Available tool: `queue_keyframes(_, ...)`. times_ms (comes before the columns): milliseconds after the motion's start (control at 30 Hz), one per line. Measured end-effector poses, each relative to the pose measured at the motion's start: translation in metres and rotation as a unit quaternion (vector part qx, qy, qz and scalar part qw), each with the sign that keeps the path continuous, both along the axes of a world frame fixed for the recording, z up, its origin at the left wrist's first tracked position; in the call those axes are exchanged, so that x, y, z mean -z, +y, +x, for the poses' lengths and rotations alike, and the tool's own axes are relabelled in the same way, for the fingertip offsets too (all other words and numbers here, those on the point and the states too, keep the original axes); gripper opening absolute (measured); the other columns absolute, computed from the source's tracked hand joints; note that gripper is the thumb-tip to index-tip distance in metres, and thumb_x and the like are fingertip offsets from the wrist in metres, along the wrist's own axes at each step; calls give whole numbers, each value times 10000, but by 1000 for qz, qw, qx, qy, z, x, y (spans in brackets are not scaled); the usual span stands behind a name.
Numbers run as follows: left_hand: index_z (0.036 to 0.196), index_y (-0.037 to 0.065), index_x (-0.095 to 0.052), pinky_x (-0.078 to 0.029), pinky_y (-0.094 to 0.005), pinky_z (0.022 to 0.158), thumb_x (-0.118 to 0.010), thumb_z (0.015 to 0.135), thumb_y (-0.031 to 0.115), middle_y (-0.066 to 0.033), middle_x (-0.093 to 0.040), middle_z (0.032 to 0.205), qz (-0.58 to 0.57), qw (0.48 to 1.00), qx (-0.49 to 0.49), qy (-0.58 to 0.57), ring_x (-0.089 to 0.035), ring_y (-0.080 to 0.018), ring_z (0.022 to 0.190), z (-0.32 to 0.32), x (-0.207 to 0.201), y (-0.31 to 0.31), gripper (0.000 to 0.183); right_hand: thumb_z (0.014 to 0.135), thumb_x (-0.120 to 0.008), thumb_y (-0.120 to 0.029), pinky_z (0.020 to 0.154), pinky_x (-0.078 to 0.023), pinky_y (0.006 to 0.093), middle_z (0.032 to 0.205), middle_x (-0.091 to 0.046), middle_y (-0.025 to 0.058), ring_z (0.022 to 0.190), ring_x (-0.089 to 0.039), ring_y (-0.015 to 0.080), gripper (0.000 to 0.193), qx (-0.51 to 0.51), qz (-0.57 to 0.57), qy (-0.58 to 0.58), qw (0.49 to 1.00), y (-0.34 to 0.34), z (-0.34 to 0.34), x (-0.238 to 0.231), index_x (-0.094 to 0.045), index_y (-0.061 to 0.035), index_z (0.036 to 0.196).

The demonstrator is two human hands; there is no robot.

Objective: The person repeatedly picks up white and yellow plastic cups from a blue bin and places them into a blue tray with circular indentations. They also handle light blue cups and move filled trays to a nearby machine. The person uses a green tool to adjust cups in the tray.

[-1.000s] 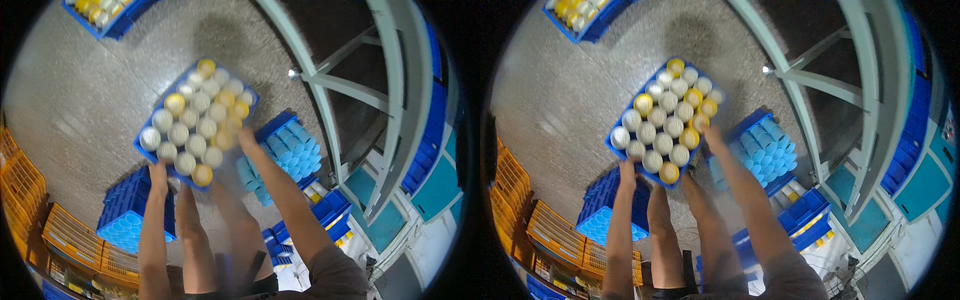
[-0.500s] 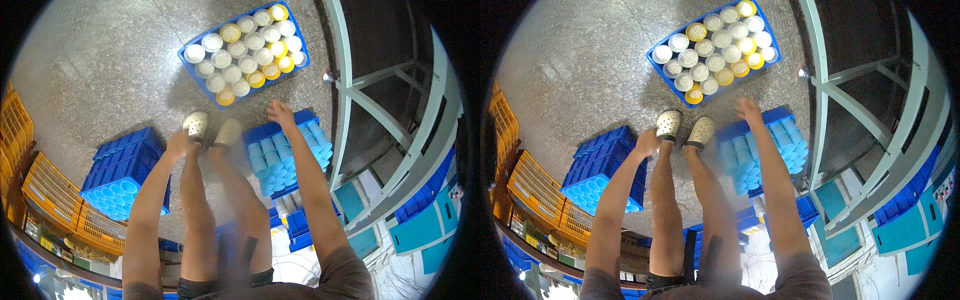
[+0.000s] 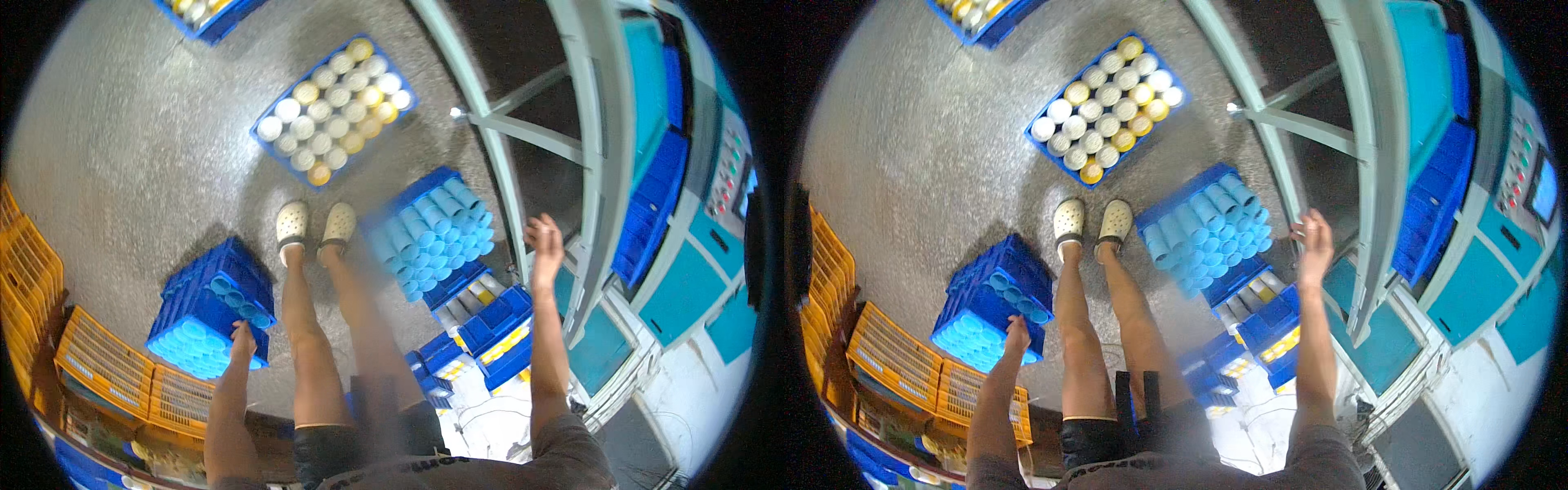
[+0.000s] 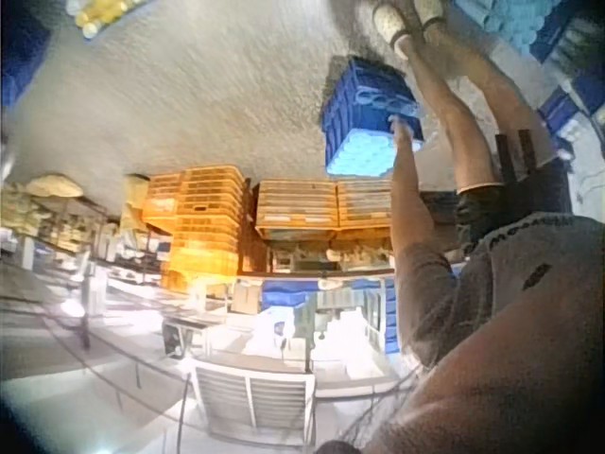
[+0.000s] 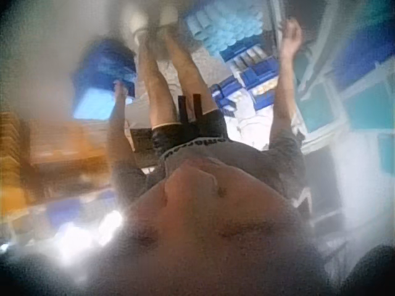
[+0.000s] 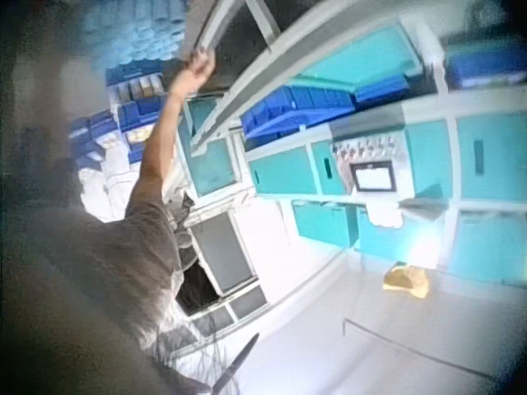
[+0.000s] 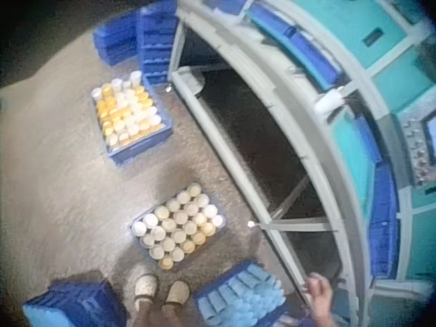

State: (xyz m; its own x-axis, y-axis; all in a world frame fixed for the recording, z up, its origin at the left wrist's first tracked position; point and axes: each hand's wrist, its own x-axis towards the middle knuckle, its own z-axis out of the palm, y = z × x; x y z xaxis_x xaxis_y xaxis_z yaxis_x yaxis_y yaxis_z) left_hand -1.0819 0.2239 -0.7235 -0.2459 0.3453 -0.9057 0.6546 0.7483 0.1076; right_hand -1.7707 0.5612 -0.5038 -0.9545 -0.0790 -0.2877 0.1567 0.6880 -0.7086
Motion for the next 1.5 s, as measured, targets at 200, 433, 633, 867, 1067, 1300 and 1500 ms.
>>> queue_keyframes(200,1557,-78,-247,-311,-682,1095,-585,913,364,-155,-715,986,-10,911,-408,-61,-679,-317,923,0,-132,-120,851,986,-484,-627,1114,-447,474,1535,-350,291,1378,-455,369,1018,336,-346,-67,873,67,-106,-162,-100,147,1524)
queue_keyframes(433,1507,-136,-285,-551,-454,816,-622,791,89,-212,-709,924,-122,826,-499,233,-686,-377,841,-158,-328,-292,823,801,-665,-757,648,-571,452,1065,-640,188,833,-639,333,806,527,-521,-16,672,118,-191,-171,-579,-33,1144)
queue_keyframes(633,982,-61,-665,-529,-462,660,-601,796,60,-195,-696,775,5,596,-692,408,-682,-349,723,-272,-495,-334,231,879,-623,-336,420,-483,263,759,-655,105,542,-608,214,354,554,-466,-177,667,203,-173,-240,-582,-21,1034)
queue_keyframes(867,1213,-54,-600,-541,-420,861,-631,808,19,-146,-655,1166,396,169,-871,238,-654,-288,1007,-433,-536,-143,413,742,-691,-213,800,-556,391,951,-686,22,874,-649,206,279,514,-464,-148,706,261,149,-303,-620,-151,1004)
queue_keyframes(1067,1289,7,-567,-549,-487,958,-612,813,3,-147,-629,1258,478,72,-874,-47,-634,-320,1116,-613,-501,44,479,733,-689,-257,595,-516,387,852,-630,53,725,-613,241,382,673,-333,-196,631,230,416,-347,-601,-87,1063)
queue_keyframes(1300,1348,34,-517,-511,-585,963,-587,876,66,-182,-542,1360,373,96,-905,-178,-584,-368,1209,-704,-490,247,478,872,-571,-272,445,-498,391,745,-642,75,544,-625,274,209,726,-422,-138,525,114,656,-271,-569,-107,999)
queue_keyframes(1500,1298,-17,-550,-506,-511,955,-681,824,65,-212,-575,1312,399,605,-686,60,-597,-351,1184,-688,-456,316,498,918,-527,-298,488,-528,420,843,-656,133,593,-638,309,278,818,-463,-81,332,-71,751,-242,-534,-95,1107)
